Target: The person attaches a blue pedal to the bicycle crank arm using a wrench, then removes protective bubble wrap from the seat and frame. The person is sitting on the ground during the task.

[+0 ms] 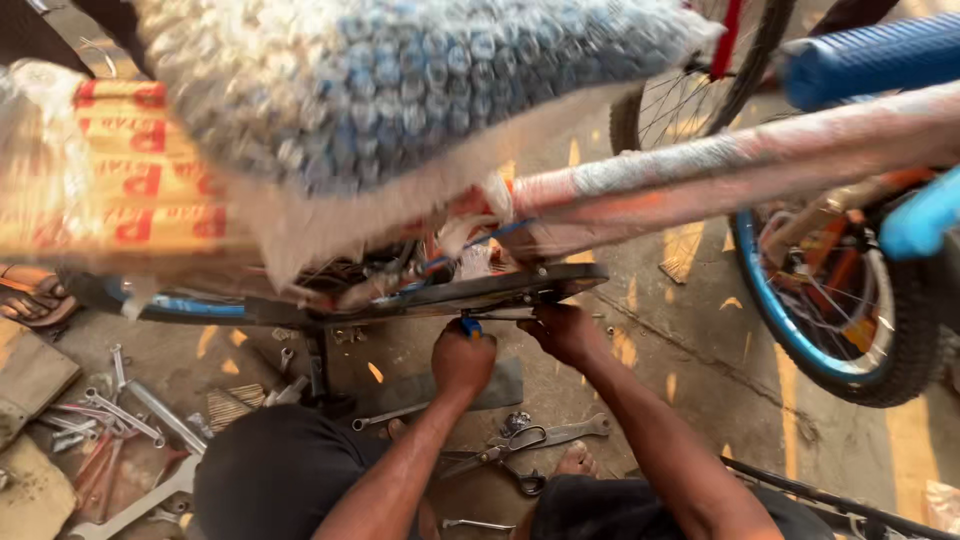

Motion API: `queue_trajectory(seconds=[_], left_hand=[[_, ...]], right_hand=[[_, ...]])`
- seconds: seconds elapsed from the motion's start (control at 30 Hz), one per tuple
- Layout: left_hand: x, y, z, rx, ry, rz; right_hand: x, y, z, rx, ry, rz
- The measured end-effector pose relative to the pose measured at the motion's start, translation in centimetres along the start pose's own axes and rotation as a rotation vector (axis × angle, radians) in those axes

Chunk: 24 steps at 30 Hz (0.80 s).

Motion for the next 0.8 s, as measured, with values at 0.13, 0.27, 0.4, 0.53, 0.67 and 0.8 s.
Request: queue_trajectory(seconds=[0.13, 0.27, 0.4, 0.53, 0.67, 0.8], left_hand=[[0.1, 1.2, -1.1, -0.004, -0.058, -0.131], [-0.3, 0.5, -1.4, 0.031, 0.008, -0.056], [-0.1, 1.3, -1.5, 0.043, -0.021, -0.163], [0.3, 0.1, -0.4, 0.080, 0.038, -0.069], [0.3, 0.2, -0.6, 0.107, 0.006, -0.107], [-0.4, 1.2, -1.5, 0.147, -0.007, -0.200]], right_hand=[[0.0, -0.4, -1.0, 0.100, -0.053, -0.049], [-0.3, -2.3, -1.7, 0.062, -0.112, 0.074], [1.2, 0.5, 2.3, 0.305, 0.139, -0.350], [2.4, 1.2, -0.9, 0.487, -0.425, -0.409], [2.3, -0.4, 1.1, 0.298, -0.138, -0.357], [3.6, -0.3, 2.4, 0.342, -0.057, -0.450]])
Point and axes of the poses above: each hand's wrist, its own x-axis away from the middle knuckle, its own y-axis out of the palm, z = x × y, the point moved 10 cm from there along -x, towards the middle knuckle, and after that the axes turned 13 degrees about z, right-handed, at the moved point
